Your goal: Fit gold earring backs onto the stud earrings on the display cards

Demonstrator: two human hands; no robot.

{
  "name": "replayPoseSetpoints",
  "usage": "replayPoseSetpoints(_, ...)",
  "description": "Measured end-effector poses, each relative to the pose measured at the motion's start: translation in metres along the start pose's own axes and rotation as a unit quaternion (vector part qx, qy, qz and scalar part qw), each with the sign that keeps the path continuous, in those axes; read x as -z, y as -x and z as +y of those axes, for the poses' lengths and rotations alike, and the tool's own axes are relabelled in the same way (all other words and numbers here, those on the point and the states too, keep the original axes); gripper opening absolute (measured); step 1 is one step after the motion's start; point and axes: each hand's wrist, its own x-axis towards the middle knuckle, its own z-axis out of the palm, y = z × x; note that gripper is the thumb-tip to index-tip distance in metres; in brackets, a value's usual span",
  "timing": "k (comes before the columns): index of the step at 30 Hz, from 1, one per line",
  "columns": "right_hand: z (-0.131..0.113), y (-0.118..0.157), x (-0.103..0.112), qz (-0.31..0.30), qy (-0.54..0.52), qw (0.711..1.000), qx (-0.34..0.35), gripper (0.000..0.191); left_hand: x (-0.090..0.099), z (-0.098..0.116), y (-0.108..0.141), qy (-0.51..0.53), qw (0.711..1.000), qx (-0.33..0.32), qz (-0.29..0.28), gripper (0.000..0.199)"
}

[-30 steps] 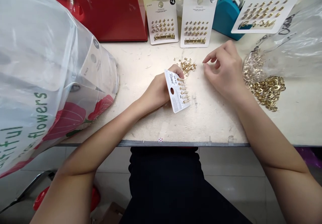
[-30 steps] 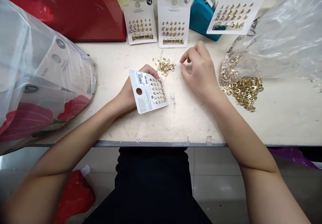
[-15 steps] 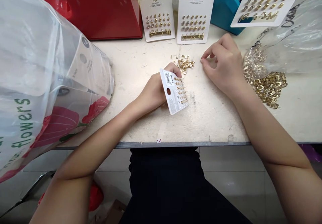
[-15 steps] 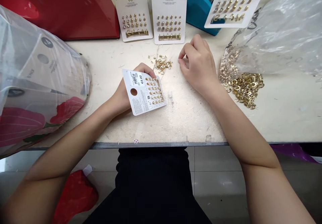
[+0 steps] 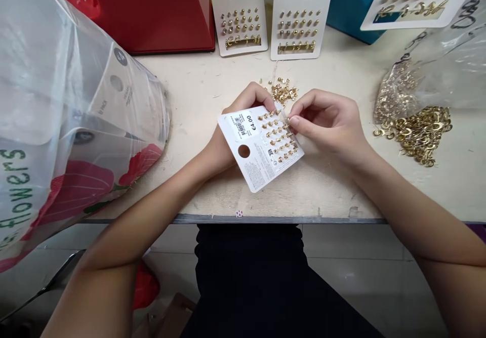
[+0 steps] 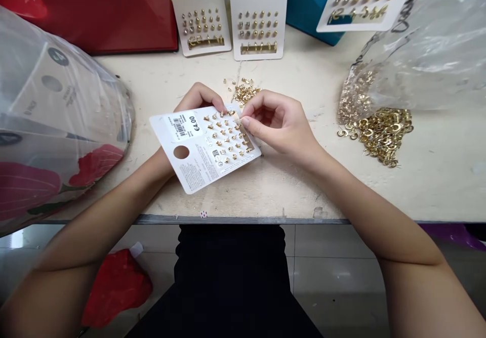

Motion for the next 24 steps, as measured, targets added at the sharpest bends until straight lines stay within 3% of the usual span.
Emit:
replayPoseSetpoints(6, 0.005, 0.0011, -0.0019, 0.002, -0.042, 0.999, -0.003, 0.024, -0.0025, 0.0013, 0.0013, 0.007, 1.0, 0.01, -0.008, 0.034)
replayPoseSetpoints(14, 0.01, 0.0016, -0.0027, 0.01, -0.034, 0.999, -0.014, 0.023, -0.0027, -0.0015, 0.0018, 0.035, 0.999, 0.01, -0.016, 0.017)
replayPoseSetpoints(19, 0.0076, 0.0013, -0.0032, 0.007, -0.021, 1.0, 0.006, 0.018, -0.0047, -0.0044, 0.0004, 0.024, 1.0, 0.012, 0.013, 0.036)
replayPoseSetpoints(24, 0.0075, 0.0004, -0.0008, 0.008, 0.015, 1.0, 0.002, 0.02, -0.0058, -0.0034, 0.0001, -0.012, 0.998, 0.056, 0.036, 0.051)
